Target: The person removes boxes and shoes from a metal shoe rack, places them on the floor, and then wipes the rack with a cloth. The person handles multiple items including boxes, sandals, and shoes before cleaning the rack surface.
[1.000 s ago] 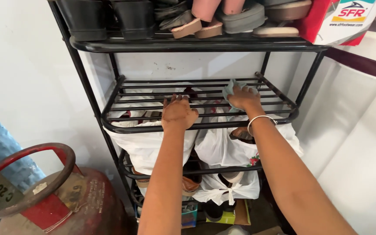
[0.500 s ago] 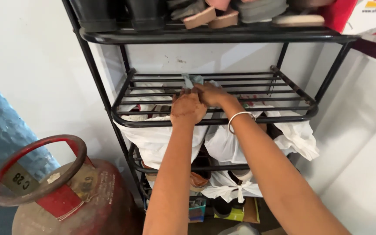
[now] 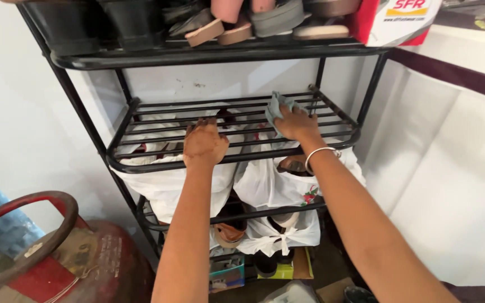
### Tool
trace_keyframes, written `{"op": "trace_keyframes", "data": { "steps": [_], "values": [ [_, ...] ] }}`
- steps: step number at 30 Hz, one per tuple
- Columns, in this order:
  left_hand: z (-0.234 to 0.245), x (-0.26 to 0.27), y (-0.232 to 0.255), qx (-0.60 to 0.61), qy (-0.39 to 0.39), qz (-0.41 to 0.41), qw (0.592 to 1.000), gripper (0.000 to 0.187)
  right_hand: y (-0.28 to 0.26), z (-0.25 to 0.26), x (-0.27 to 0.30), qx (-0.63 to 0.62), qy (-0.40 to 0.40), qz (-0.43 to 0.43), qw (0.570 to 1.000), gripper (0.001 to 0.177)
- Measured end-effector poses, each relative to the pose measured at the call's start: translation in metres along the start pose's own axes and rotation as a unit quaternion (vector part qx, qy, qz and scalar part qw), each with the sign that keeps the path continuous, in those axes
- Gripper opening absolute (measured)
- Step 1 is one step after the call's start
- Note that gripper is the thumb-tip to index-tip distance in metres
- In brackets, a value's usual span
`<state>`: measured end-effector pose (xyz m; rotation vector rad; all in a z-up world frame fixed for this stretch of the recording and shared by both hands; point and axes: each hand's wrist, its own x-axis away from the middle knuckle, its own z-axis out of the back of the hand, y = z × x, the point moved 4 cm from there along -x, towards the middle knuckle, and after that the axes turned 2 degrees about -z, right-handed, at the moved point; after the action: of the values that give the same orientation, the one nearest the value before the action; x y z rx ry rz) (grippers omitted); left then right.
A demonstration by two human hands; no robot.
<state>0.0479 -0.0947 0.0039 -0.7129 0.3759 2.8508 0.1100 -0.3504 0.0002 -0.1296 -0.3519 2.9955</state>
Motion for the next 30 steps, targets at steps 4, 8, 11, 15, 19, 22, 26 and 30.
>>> {"op": "trace_keyframes", "data": {
  "steps": [4,8,11,15,19,22,26,30],
  "values": [
    [0.005,0.004,0.001,-0.03,-0.025,0.005,0.999,0.053,-0.005,-0.006,-0.014,0.018,0.02,0.04,0.999,0.066],
    [-0.022,-0.01,-0.004,-0.039,-0.143,0.022,0.989,0.061,-0.009,-0.015,-0.035,0.081,0.014,0.157,0.984,0.065],
    [-0.024,-0.016,-0.005,-0.041,-0.224,0.048,0.973,0.066,-0.016,0.007,-0.025,0.071,-0.022,0.149,0.986,0.069],
    [-0.021,-0.01,-0.004,-0.035,-0.236,0.053,0.97,0.067,0.007,0.016,-0.026,0.019,-0.062,0.085,0.994,0.069],
    [-0.023,-0.011,-0.003,-0.021,-0.224,0.057,0.973,0.067,0.04,0.027,-0.024,0.026,-0.066,0.007,0.997,0.07],
    [-0.021,-0.012,-0.003,-0.018,-0.219,0.058,0.974,0.066,0.063,0.027,-0.028,0.057,-0.057,-0.054,0.995,0.069],
    [-0.019,-0.009,-0.001,-0.014,-0.224,0.063,0.972,0.066,0.07,-0.001,-0.066,0.085,0.026,-0.029,0.996,0.063],
    [-0.018,-0.009,0.0,0.002,-0.219,0.066,0.974,0.066,0.009,-0.011,-0.063,0.08,0.006,0.015,0.997,0.063]
  ]
}}
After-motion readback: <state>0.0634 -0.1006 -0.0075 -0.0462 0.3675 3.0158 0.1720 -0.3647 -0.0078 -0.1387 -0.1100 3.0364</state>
